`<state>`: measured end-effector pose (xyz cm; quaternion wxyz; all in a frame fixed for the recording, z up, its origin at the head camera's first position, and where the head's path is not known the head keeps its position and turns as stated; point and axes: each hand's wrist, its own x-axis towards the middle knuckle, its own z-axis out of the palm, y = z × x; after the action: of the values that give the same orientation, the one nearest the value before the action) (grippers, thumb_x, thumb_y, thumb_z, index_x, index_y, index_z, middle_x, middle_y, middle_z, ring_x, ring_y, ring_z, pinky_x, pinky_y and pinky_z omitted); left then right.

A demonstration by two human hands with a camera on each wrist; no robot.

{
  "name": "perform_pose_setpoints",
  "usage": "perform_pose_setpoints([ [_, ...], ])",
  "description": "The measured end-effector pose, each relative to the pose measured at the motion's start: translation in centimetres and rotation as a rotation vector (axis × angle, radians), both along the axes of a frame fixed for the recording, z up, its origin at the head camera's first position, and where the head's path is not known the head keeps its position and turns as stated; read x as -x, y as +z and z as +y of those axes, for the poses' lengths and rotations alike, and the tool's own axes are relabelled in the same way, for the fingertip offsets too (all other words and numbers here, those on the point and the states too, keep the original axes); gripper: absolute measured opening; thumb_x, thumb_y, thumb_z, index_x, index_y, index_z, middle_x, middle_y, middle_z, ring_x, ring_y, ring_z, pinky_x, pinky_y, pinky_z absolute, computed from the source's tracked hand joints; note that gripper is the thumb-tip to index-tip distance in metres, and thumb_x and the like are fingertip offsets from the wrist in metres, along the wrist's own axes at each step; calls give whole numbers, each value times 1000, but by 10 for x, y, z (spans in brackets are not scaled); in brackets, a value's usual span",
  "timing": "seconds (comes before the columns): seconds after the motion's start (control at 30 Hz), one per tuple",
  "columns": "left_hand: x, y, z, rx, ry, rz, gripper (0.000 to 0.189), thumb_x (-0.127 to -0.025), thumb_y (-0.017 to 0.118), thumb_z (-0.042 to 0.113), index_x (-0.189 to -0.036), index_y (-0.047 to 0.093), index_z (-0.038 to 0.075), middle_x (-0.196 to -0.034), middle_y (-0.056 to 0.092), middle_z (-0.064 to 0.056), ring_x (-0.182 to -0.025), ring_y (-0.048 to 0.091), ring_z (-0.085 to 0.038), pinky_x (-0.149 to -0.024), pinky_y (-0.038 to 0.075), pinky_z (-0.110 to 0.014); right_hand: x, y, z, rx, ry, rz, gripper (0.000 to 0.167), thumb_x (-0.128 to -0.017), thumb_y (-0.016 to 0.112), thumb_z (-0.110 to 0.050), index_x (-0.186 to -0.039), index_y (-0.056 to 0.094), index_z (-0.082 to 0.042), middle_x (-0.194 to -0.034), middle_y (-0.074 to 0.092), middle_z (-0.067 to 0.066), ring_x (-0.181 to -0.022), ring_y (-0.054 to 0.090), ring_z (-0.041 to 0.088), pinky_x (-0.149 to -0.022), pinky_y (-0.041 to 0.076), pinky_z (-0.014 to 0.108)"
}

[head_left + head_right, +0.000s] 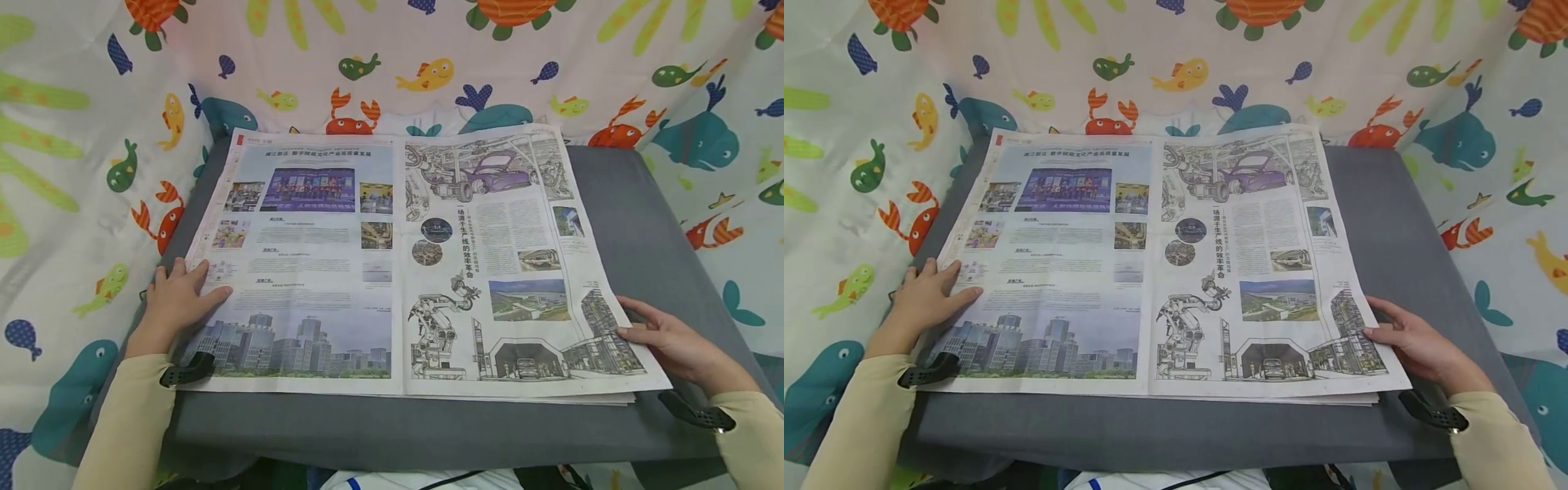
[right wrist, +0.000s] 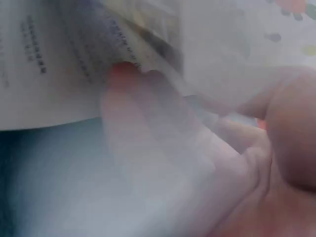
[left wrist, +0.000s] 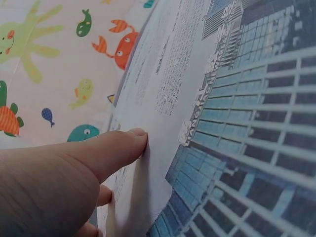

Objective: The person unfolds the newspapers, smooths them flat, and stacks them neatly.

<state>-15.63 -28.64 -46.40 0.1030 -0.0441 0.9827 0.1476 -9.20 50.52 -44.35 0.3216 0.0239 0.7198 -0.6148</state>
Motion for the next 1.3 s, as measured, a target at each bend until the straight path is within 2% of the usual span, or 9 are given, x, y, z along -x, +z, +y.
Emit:
perform_pose_setpoints([
  [0.07, 0, 0, 0, -1, 6, -1, 94, -94, 59, 60, -156, 29, -4, -155, 13, -48, -140, 6, -75, -102, 11, -88, 1, -1, -4, -225, 23, 49, 89, -106, 52, -9, -162, -17, -11, -101, 77, -9, -85, 77, 17, -68, 62, 38],
  [0.13, -1, -1, 1, -6, 14, -3, 94, -95, 59, 60, -156, 28, -4, -155, 12, -49, -140, 5, -76, -102, 11, -89, 1, 1, -10, -396, 56, 124, 96, -103, 58, -10, -160, -18, -3, -96, 78, -2, -78, 76, 17, -65, 60, 37],
  [0.27, -1, -1, 2, -6, 19, -5, 94, -95, 57, 60, -157, 27, -4, -155, 12, -49, -140, 6, -76, -102, 11, -88, 2, 7, -25, -654, 142, 279, 93, -100, 64, -13, -163, -3, -3, -80, 71, 7, -61, 65, 13, -56, 52, 30],
  [0.37, -1, 0, 3, -3, 23, -2, 92, -96, 57, 57, -156, 27, -5, -155, 12, -50, -139, 8, -75, -103, 13, -87, 3, 11, -31, -773, 213, 357, 82, -98, 67, -14, -161, 17, 2, -73, 63, 3, -55, 54, 9, -52, 44, 27],
  [0.43, -2, 0, 4, -3, 29, -3, 90, -96, 57, 55, -156, 27, -6, -154, 13, -50, -139, 8, -76, -104, 13, -86, 5, 11, -32, -799, 242, 372, 75, -97, 68, -15, -157, 28, 5, -70, 59, 2, -55, 50, 8, -52, 42, 26],
  [0.5, -2, 1, 5, -6, 35, -6, 90, -97, 57, 54, -156, 27, -6, -154, 12, -51, -139, 8, -76, -105, 13, -85, 5, 13, -32, -814, 255, 369, 73, -97, 69, -17, -156, 32, 6, -70, 58, 1, -56, 49, 8, -52, 41, 26],
  [0.77, 0, 0, 14, -36, 77, -16, 90, -98, 53, 54, -157, 23, -6, -155, 9, -49, -140, 5, -75, -106, 10, -86, 9, 15, -32, -867, 254, 385, 77, -96, 70, -25, -156, 32, 4, -69, 59, 2, -54, 52, 11, -51, 40, 27],
  [1.03, 2, -5, 17, -23, 100, -7, 88, -99, 52, 51, -156, 22, -7, -155, 10, -49, -140, 7, -74, -107, 11, -86, 13, 14, -34, -922, 269, 432, 75, -94, 72, -27, -153, 37, 5, -61, 46, -2, -51, 39, 10, -51, 32, 27],
  [1.3, 0, -4, 18, -26, 110, -14, 89, -99, 51, 52, -157, 20, -8, -155, 9, -49, -141, 5, -73, -109, 9, -85, 10, 12, -33, -908, 261, 426, 78, -95, 72, -28, -155, 33, 4, -64, 52, -1, -51, 45, 10, -50, 35, 27],
])
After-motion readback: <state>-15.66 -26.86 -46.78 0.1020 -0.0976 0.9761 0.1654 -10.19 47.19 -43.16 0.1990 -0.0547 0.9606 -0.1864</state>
